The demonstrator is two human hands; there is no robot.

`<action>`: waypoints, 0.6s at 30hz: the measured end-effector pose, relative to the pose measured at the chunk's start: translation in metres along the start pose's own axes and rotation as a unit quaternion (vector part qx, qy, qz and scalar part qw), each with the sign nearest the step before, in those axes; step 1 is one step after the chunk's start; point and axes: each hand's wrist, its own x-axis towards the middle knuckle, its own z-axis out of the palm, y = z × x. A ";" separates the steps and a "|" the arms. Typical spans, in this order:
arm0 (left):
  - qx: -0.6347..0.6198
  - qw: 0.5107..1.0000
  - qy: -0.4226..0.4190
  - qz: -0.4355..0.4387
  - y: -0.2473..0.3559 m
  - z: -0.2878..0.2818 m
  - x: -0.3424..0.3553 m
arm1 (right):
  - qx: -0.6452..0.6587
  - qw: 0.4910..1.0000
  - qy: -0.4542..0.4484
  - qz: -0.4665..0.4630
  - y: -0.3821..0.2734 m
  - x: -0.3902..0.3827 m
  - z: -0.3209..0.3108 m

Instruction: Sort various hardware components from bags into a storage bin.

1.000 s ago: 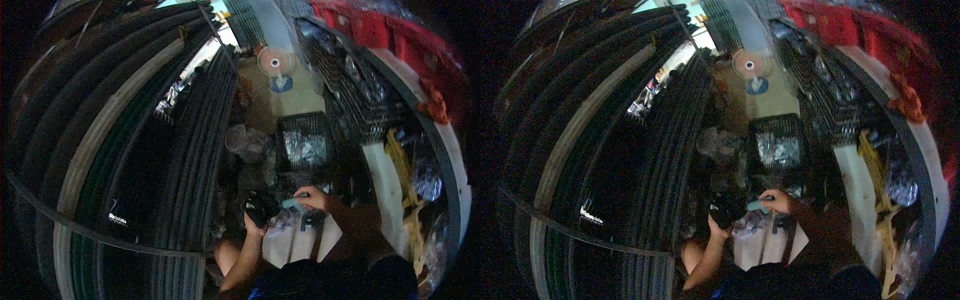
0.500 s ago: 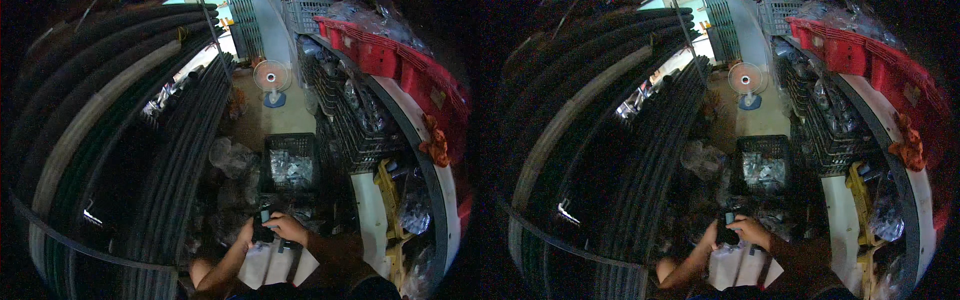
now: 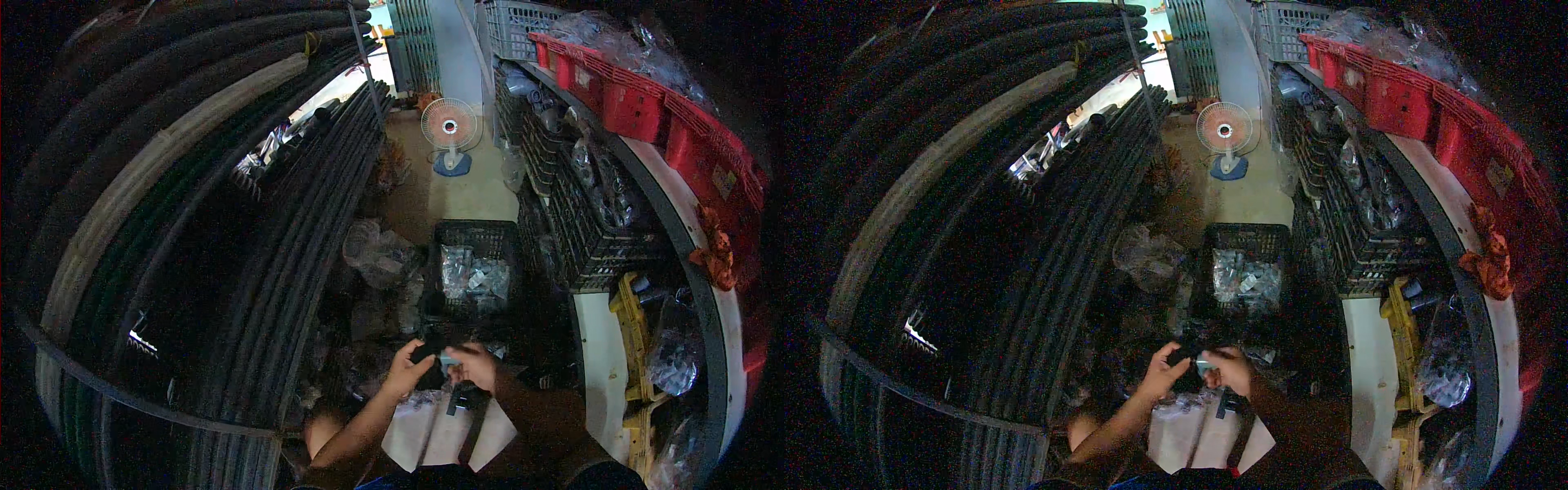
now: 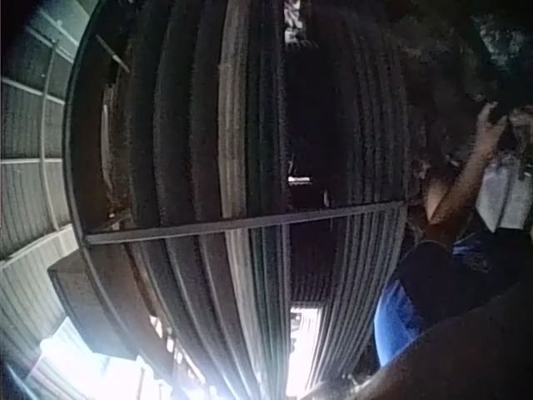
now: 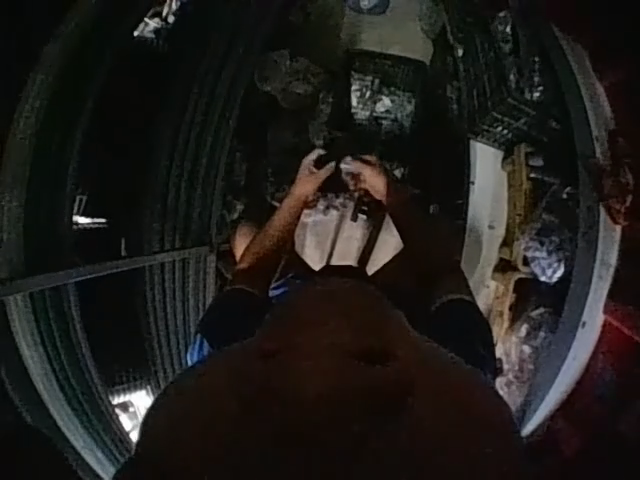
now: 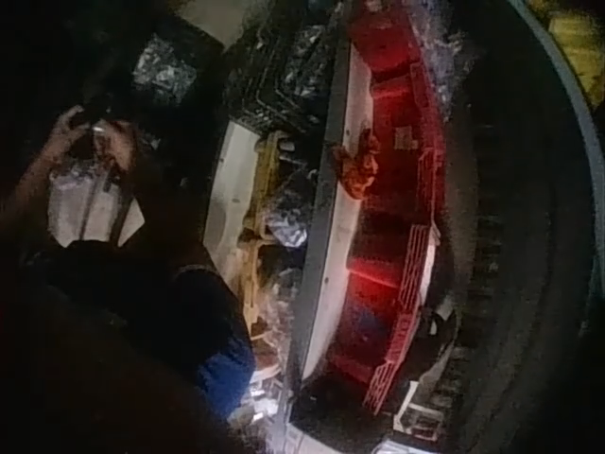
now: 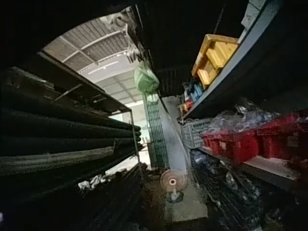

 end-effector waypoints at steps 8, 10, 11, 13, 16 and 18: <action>0.089 0.979 0.125 -0.135 0.014 0.022 -0.005 | -0.096 0.991 0.034 -0.081 0.010 -0.005 0.008; 0.012 0.984 0.143 -0.110 0.014 0.025 -0.002 | -0.199 0.969 0.063 -0.134 0.006 -0.007 0.016; -0.022 0.977 0.166 -0.130 0.012 0.026 0.000 | -0.291 0.928 0.069 -0.221 0.004 -0.007 0.018; -0.082 0.970 0.171 -0.152 0.008 0.024 0.005 | -0.385 0.860 0.060 -0.329 0.000 -0.008 0.020; -0.168 0.955 0.153 -0.192 -0.002 0.019 0.014 | -0.475 0.790 0.048 -0.384 -0.005 -0.006 0.016; -0.218 0.947 0.121 -0.204 -0.009 0.016 0.019 | -0.477 0.784 0.055 -0.394 -0.006 -0.003 0.014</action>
